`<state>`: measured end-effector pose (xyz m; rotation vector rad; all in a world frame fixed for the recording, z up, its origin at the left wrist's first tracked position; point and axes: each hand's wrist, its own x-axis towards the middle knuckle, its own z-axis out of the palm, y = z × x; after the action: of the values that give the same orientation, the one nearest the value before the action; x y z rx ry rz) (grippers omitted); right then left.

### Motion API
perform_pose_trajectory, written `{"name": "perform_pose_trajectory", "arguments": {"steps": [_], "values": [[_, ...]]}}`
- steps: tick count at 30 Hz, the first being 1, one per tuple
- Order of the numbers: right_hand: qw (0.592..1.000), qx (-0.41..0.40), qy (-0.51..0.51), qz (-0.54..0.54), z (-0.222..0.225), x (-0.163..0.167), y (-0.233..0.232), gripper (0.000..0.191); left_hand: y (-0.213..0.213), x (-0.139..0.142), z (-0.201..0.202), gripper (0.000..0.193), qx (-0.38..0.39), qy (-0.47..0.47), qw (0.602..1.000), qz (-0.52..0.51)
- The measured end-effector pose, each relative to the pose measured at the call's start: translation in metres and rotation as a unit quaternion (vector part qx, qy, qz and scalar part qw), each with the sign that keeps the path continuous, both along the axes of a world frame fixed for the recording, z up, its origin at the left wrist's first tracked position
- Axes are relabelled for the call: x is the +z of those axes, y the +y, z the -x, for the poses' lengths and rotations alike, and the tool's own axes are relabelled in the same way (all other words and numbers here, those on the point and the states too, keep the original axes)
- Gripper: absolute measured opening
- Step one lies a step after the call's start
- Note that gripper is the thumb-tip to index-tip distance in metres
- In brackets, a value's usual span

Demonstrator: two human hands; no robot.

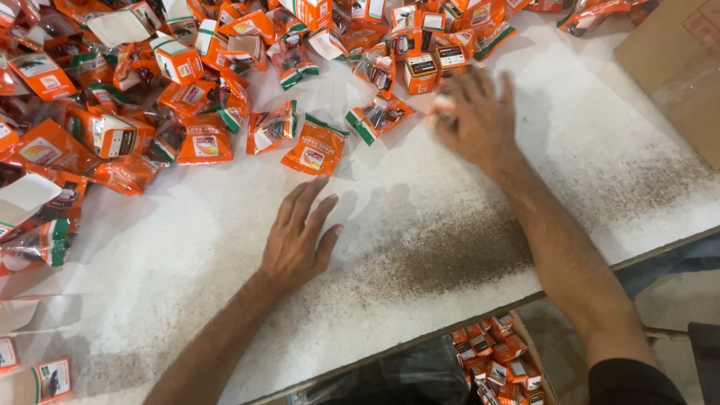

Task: The person picks up small orange packets from a pile on the table and places them into small white paper boxes, folding the box flaps closed around the packets. They repeat this packing cycle continuously, moving finished boxes aside and reaching back into the pile for more packets.

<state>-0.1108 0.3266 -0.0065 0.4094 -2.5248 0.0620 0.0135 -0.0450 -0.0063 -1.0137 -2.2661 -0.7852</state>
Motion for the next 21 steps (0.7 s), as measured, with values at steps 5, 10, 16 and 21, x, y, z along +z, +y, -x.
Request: {"name": "perform_pose_trajectory", "arguments": {"steps": [5, 10, 16, 21], "values": [[0.995, 0.012, 0.096, -0.012, 0.020, -0.003, 0.008, 0.065, 0.007, 0.001, 0.001, 0.055, -0.014, 0.002, 0.999, 0.032], [0.987, 0.133, 0.088, -0.031, 0.066, -0.004, -0.033, 0.059, 0.005, 0.007, -0.002, 0.055, -0.008, -0.003, 1.000, 0.025], [0.998, 0.052, 0.020, -0.030, 0.035, -0.009, 0.027, 0.041, 0.002, 0.003, -0.003, 0.056, 0.014, -0.038, 0.999, 0.023], [0.976, -0.128, 0.074, -0.158, 0.023, 0.024, 0.077, 0.045, 0.008, -0.002, 0.002, 0.058, 0.003, -0.038, 0.998, 0.056]]}}
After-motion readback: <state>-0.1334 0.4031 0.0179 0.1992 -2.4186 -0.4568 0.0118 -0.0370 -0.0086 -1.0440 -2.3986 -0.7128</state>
